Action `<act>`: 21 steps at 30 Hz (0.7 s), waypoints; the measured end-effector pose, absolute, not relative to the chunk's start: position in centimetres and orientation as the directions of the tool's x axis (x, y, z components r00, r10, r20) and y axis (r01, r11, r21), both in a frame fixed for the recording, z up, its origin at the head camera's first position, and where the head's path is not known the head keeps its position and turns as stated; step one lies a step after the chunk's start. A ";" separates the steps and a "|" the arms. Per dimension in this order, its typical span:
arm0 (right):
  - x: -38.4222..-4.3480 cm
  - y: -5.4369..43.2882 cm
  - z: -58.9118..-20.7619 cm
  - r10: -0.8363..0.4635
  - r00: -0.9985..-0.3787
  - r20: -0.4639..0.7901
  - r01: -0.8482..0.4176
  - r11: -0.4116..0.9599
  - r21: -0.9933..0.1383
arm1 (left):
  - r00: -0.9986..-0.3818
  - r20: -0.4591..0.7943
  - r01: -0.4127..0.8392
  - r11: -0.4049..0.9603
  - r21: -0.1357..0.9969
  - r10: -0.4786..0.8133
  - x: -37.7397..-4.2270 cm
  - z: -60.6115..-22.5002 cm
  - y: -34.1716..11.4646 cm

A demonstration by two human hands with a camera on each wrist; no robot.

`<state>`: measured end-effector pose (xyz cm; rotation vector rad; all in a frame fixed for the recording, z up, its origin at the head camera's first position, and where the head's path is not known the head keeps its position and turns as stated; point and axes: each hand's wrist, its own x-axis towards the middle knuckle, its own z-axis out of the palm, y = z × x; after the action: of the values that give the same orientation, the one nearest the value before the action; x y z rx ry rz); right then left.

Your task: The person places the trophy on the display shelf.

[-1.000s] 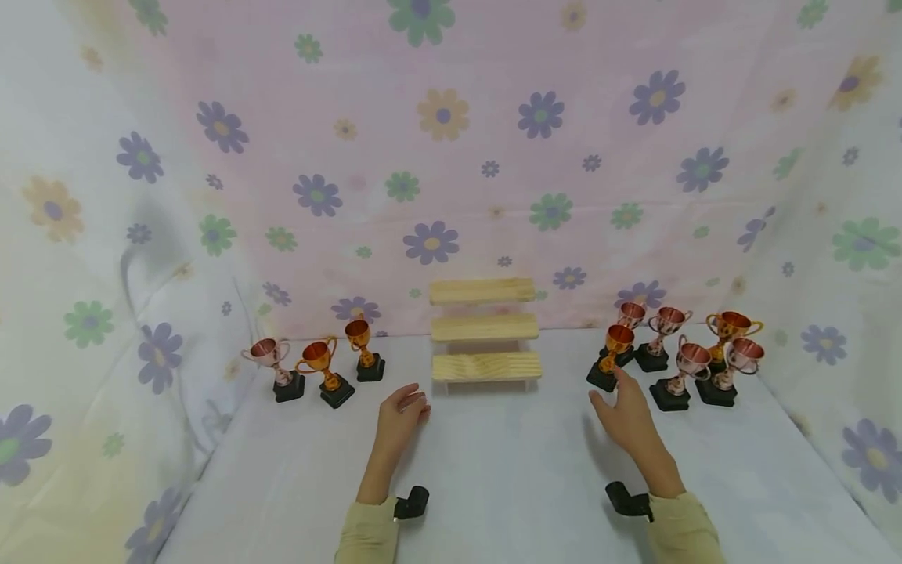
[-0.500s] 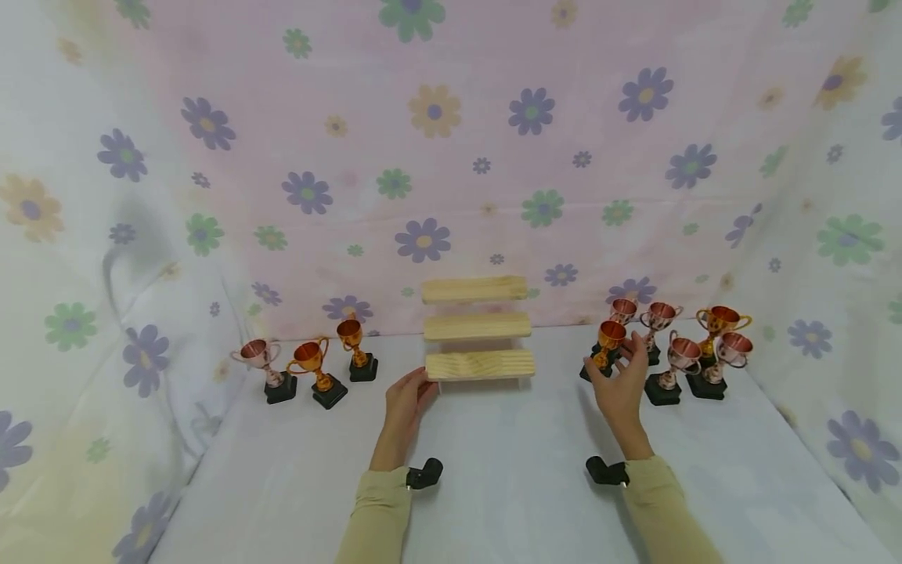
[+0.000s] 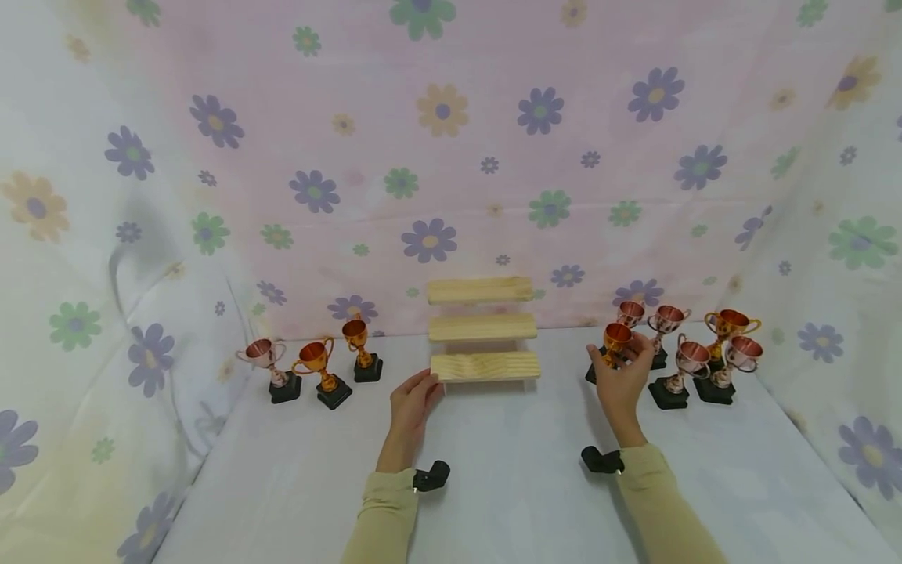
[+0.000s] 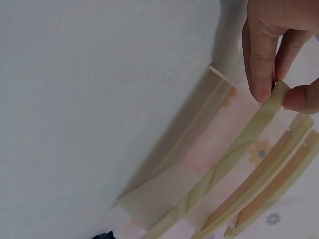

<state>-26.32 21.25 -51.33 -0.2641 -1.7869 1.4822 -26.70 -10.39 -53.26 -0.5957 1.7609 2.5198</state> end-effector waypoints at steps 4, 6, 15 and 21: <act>-26.8 21.6 -51.8 0.617 -0.657 0.433 -0.299 0.314 -0.901 | -0.914 -0.336 -0.238 -0.368 0.899 -0.228 -26.6 -53.0 -10.1; -27.0 21.9 -52.1 0.618 -0.655 0.435 -0.300 0.316 -0.900 | -0.911 -0.339 -0.239 -0.369 0.898 -0.236 -26.6 -52.9 -10.0; -27.2 22.3 -52.6 0.586 -0.671 0.454 -0.363 0.275 -0.890 | -0.903 -0.351 -0.243 -0.381 0.892 -0.248 -26.6 -53.1 -9.7; -26.7 22.0 -52.8 0.533 -0.696 0.481 -0.361 0.319 -0.876 | -0.907 -0.322 -0.203 -0.390 0.898 -0.271 -26.6 -53.3 -9.6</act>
<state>-26.71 21.96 -52.80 -0.1535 -1.8211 1.4782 -26.60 -9.60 -53.26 -0.6837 1.7576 2.5655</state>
